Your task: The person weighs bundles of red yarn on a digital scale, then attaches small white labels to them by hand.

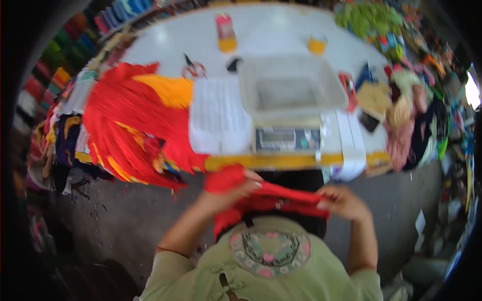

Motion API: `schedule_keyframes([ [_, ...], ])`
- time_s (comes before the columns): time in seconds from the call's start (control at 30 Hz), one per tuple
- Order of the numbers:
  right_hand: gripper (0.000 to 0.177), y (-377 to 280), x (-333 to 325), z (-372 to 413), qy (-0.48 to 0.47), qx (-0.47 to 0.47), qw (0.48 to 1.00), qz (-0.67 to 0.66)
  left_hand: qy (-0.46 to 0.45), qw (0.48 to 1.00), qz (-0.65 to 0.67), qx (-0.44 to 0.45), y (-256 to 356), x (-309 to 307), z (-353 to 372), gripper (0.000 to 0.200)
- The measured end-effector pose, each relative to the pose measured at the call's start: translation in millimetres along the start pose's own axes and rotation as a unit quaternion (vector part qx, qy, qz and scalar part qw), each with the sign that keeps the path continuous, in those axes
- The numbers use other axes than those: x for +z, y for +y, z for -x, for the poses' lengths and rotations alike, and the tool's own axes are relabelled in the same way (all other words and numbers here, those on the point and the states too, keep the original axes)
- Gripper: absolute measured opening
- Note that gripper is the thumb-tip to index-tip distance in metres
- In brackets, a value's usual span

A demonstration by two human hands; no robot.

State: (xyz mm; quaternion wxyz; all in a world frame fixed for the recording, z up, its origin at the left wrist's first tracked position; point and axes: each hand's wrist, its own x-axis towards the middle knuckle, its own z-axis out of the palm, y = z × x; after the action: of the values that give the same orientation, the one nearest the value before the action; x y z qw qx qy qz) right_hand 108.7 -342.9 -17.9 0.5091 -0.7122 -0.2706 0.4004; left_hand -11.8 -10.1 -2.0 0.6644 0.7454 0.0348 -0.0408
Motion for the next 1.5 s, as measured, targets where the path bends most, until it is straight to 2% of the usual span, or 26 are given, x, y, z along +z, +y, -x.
schedule_keyframes([
  [0.03, 0.014, 20, -19, 15, 0.022, 0.060, 0.993, -0.097, 0.004, 0.976, 0.128, -0.178, 15, -19, 13, 0.028],
  [0.07, 0.015, 18, -32, 29, 0.051, 0.114, 0.983, -0.134, 0.010, 0.978, 0.127, -0.165, 27, -31, 25, 0.035],
  [0.13, 0.024, 52, -60, 51, 0.095, 0.128, 0.980, -0.121, -0.021, 0.987, 0.102, -0.124, 18, -80, 50, 0.039],
  [0.27, 0.029, 77, -79, 76, 0.138, 0.219, 0.963, -0.072, 0.084, 0.981, 0.111, -0.134, 10, -154, 92, 0.036],
  [0.3, 0.029, 79, -81, 80, 0.135, 0.258, 0.955, -0.054, 0.170, 0.972, 0.060, -0.150, 8, -155, 96, 0.035],
  [0.37, 0.029, 101, -79, 81, 0.098, 0.276, 0.938, 0.184, 0.336, 0.925, -0.046, -0.173, 14, -147, 95, 0.033],
  [0.4, 0.029, 112, -79, 81, 0.077, 0.277, 0.909, 0.301, 0.338, 0.924, -0.068, -0.167, 13, -144, 95, 0.032],
  [0.47, 0.027, 98, -55, 64, 0.099, 0.088, 0.872, 0.471, 0.345, 0.919, -0.113, -0.152, 10, -135, 94, 0.031],
  [0.5, 0.027, 84, -38, 48, 0.108, -0.013, 0.831, 0.546, 0.337, 0.930, -0.078, -0.125, 3, -126, 91, 0.030],
  [0.53, 0.026, 58, -24, 23, 0.088, -0.051, 0.866, 0.489, 0.325, 0.935, -0.071, -0.126, 3, -111, 83, 0.035],
  [0.57, 0.026, 25, -8, -5, 0.065, -0.094, 0.896, 0.430, 0.274, 0.958, -0.071, -0.051, 5, -93, 73, 0.047],
  [0.6, 0.027, 0, 14, -26, 0.072, -0.139, 0.937, 0.311, 0.196, 0.979, -0.023, 0.056, 10, -75, 60, 0.060],
  [0.63, 0.030, -23, 37, -45, 0.071, -0.182, 0.963, 0.186, 0.101, 0.987, 0.037, 0.117, 8, -70, 47, 0.078],
  [0.67, 0.033, -43, 58, -60, 0.078, -0.224, 0.964, 0.117, 0.043, 0.982, 0.118, 0.140, 17, -55, 35, 0.095],
  [0.7, 0.036, -70, 74, -70, 0.063, -0.213, 0.973, 0.055, 0.017, 0.974, 0.168, 0.148, 17, -47, 23, 0.110],
  [0.77, 0.032, -106, 99, -88, 0.049, -0.220, 0.974, 0.003, -0.058, 0.967, 0.162, 0.186, 36, -28, 9, 0.120],
  [0.83, 0.025, -118, 109, -103, 0.044, -0.261, 0.964, -0.010, -0.082, 0.973, 0.099, 0.191, 46, -29, 8, 0.117],
  [0.9, 0.021, -103, 118, -119, 0.057, -0.317, 0.946, -0.033, -0.065, 0.975, 0.026, 0.209, 45, -28, 5, 0.117],
  [1.0, 0.017, -106, 100, -112, 0.044, -0.271, 0.962, 0.007, -0.030, 0.977, 0.117, 0.174, 41, -29, 8, 0.094],
  [1.03, 0.014, -106, 97, -109, 0.032, -0.241, 0.970, -0.015, -0.006, 0.980, 0.105, 0.169, 37, -26, 7, 0.084],
  [1.1, 0.013, -110, 97, -107, 0.083, -0.268, 0.958, 0.058, 0.040, 0.983, 0.081, 0.160, 27, -17, 5, 0.065],
  [1.2, 0.019, -107, 97, -104, 0.154, -0.320, 0.918, 0.178, 0.070, 0.983, -0.007, 0.170, 26, -11, -1, 0.051],
  [1.23, 0.020, -109, 101, -102, 0.155, -0.307, 0.926, 0.158, 0.093, 0.969, -0.100, 0.205, 30, -9, -2, 0.043],
  [1.43, 0.018, -103, 98, -104, 0.173, -0.315, 0.922, 0.145, 0.107, 0.967, -0.055, 0.226, 34, 7, -6, 0.037],
  [1.5, 0.013, -110, 96, -100, 0.186, -0.320, 0.919, 0.136, 0.084, 0.960, -0.087, 0.251, 35, -3, -7, 0.033],
])
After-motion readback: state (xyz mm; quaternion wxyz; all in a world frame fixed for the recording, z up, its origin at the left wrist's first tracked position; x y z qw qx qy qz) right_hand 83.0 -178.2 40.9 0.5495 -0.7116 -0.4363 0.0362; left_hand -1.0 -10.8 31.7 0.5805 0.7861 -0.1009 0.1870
